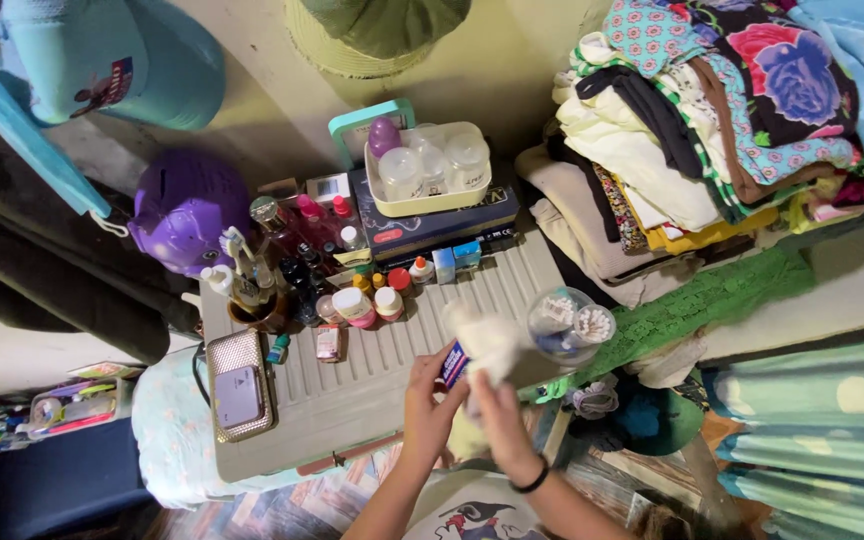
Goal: Organizing baby care items and cleaning a dresser top.
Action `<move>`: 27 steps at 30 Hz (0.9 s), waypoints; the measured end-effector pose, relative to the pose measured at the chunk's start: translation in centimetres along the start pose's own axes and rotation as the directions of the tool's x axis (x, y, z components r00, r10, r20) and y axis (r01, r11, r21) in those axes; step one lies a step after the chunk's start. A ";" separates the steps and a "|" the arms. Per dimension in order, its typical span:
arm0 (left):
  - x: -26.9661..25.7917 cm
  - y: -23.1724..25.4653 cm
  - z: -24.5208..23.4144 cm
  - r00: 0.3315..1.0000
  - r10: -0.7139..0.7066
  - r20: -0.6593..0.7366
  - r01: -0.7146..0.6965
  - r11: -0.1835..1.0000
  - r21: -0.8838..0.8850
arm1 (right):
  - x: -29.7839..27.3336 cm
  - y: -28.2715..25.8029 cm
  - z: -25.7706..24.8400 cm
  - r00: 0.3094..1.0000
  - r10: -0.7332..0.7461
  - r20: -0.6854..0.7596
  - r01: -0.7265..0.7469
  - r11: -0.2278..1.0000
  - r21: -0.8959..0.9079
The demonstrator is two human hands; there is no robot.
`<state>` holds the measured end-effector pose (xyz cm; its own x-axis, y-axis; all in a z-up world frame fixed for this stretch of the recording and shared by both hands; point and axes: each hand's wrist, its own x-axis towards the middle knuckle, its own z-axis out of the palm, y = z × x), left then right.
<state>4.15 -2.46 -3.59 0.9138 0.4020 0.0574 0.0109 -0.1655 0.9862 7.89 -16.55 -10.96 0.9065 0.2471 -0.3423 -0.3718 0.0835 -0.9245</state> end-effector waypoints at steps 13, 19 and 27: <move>7.9 -3.4 -1.4 0.970 0.099 0.224 -0.200 0.848 0.491 | 8.5 7.8 -5.0 0.972 -0.232 -0.040 0.103 0.572 -0.814; 16.7 1.3 -0.1 0.929 -0.069 0.364 0.067 0.998 0.017 | 9.4 3.1 -3.6 0.772 -0.459 0.440 0.552 0.140 -0.822; 20.7 1.4 2.1 0.786 -0.133 0.603 0.220 0.973 -0.072 | 8.9 2.4 -3.4 0.736 -0.581 0.348 0.551 0.216 -0.806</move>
<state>23.99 3.71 -1.32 0.9620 -0.2052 -0.1803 0.1825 -0.0080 0.9832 15.74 -17.40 -16.77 0.8136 0.4693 0.3433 0.5806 -0.6240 -0.5230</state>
